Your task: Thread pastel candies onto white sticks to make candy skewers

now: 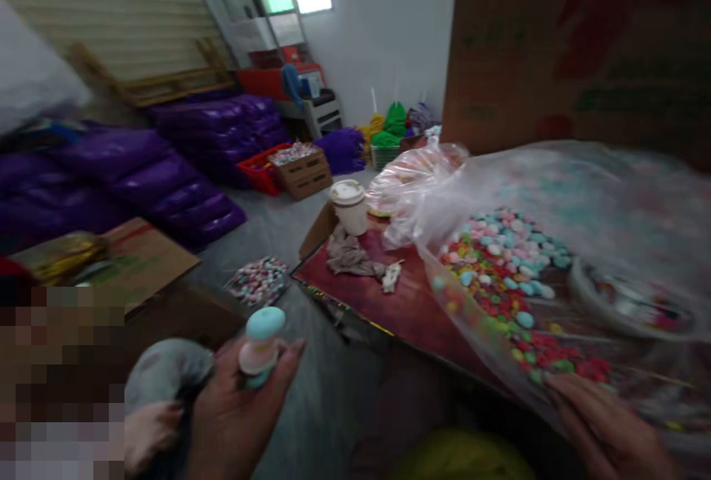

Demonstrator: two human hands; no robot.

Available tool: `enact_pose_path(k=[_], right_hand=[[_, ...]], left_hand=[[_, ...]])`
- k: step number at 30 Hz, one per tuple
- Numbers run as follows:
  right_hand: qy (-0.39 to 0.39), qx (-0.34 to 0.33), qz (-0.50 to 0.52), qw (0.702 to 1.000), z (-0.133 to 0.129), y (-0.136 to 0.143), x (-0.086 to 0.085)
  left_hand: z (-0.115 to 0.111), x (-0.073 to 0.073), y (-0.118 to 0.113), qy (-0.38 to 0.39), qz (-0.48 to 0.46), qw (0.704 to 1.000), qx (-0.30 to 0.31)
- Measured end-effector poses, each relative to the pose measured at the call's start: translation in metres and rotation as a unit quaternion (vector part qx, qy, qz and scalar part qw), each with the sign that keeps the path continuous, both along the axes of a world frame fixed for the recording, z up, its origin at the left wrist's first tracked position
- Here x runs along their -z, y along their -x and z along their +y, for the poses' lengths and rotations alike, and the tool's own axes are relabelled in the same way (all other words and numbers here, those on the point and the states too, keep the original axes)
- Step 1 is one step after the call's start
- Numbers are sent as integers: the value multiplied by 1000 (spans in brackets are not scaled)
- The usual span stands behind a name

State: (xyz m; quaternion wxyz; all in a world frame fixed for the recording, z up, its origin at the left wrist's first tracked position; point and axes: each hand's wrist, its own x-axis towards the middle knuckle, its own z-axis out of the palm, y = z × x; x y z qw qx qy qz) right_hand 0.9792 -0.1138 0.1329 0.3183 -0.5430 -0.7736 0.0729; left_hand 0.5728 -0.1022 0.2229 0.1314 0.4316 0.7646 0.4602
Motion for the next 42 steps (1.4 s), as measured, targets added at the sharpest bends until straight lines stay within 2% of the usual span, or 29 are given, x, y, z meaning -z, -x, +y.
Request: enact_pose_path(k=[1,2,3,4,5,6,7,9,12,14,16,17,19,21,22,24,26,29,31,33,35,37,40,42], right_hand=[[-14,14,-9,1000,2,-2,-4],[-19,25,-15,999,4,-2,-7],[-14,37,-15,999,6,-2,-10],[-5,45,-9,999,8,-3,-12],[7,52,1,999,10,-4,-14],[18,61,14,998,11,-8,-15],[28,74,25,997,12,-14,-16],[36,118,34,992,16,-34,-19],[52,197,-54,978,39,-78,-31],[94,225,-170,955,67,-106,-42],[138,204,-228,942,104,-129,-53],[155,188,-245,939,122,-138,-57],[180,167,-274,930,155,-151,-62],[202,164,-303,917,175,-159,-63],[211,166,-316,910,180,-162,-62],[227,174,-337,897,180,-166,-60],[239,184,-349,887,173,-168,-57],[252,200,-358,877,165,-168,-55],[260,215,-363,869,164,-167,-55],[267,230,-367,861,164,-167,-57],[269,236,-367,859,164,-167,-59],[264,232,-360,864,163,-165,-59],[240,224,-348,878,161,-159,-53],[218,226,-349,883,162,-156,-46]], left_hand=[[11,-9,-28,-2,-101,992,79],[22,-17,-60,21,-223,962,156],[33,-22,-94,66,-352,905,229],[43,-25,-128,114,-459,833,286],[53,-24,-160,148,-536,765,325],[63,-20,-190,170,-584,717,341],[73,-14,-217,184,-608,692,342],[88,6,-259,205,-623,691,302],[98,37,-292,258,-617,714,207],[95,47,-298,254,-615,712,226],[87,47,-295,242,-605,707,276],[83,44,-292,244,-589,714,288],[75,33,-281,260,-542,746,286],[71,23,-265,282,-491,768,300],[69,19,-256,288,-472,769,320],[68,14,-239,288,-446,770,354],[67,14,-227,269,-411,792,362],[63,15,-221,221,-343,823,395],[59,15,-223,208,-298,816,449],[54,14,-223,221,-260,787,514],[49,15,-219,238,-241,763,551],[46,18,-210,240,-250,769,536],[44,27,-198,224,-291,800,475],[43,31,-194,218,-308,803,461]])
